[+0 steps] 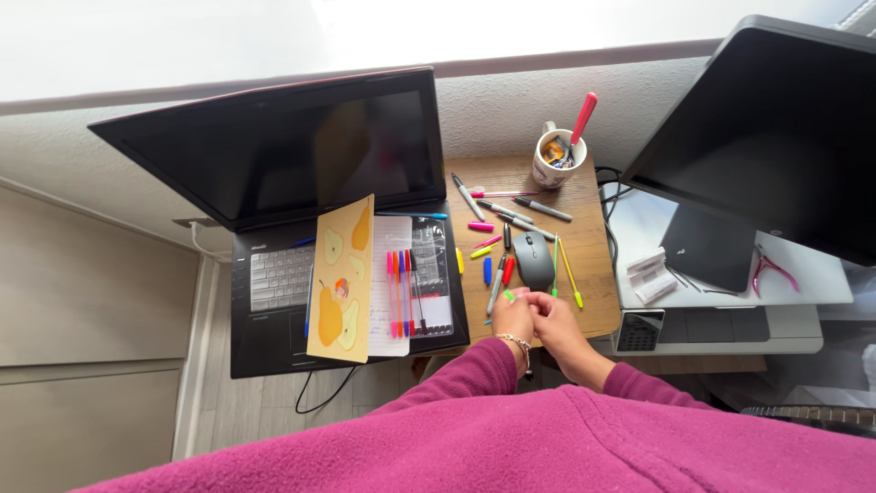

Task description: The person organizes a set of colored markers by removing them from a clear plastic case, placing them on the desk, and then returning them into the case in a sorted order. The person also closes a laptop and places the marker case on top of it.

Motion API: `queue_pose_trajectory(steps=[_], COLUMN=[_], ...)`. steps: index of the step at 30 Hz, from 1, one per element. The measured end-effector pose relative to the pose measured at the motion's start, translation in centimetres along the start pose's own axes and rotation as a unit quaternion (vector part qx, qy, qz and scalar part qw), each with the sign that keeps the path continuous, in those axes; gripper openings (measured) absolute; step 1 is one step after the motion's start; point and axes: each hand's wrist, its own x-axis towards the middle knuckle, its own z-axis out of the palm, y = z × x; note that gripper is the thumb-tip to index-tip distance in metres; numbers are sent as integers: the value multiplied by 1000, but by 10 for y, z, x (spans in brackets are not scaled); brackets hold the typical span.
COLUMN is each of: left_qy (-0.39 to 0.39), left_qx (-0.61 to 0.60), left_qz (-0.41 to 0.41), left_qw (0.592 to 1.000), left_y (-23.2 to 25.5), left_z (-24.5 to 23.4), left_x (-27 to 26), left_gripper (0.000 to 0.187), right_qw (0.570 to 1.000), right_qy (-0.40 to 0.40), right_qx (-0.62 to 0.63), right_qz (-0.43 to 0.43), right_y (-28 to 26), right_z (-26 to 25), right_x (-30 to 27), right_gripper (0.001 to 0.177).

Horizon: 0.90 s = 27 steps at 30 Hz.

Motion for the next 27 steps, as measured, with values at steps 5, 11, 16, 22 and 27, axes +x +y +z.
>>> queue_pose_trajectory(steps=[5, 11, 16, 22, 27], left_qy=[18, -33, -56, -70, -59], left_qx=[-71, -145, -193, -319, -394], left_qz=[-22, -59, -77, -109, -115], left_qw=[997, 987, 977, 939, 910], left_y=[19, 59, 85, 108, 121], left_z=[-11, -28, -38, -55, -62], left_x=[6, -14, -24, -13, -8], left_gripper=[35, 32, 33, 16, 18], right_qw=[994, 861, 858, 916, 997], right_qy=[79, 246, 239, 257, 48], right_qx=[-72, -425, -444, -307, -54], right_qz=[-28, -133, -97, -4, -36], right_y=[-13, -17, -14, -28, -64], right_z=[-17, -26, -32, -46, -51], right_x=[4, 26, 47, 39, -2], right_gripper=[26, 30, 30, 27, 28])
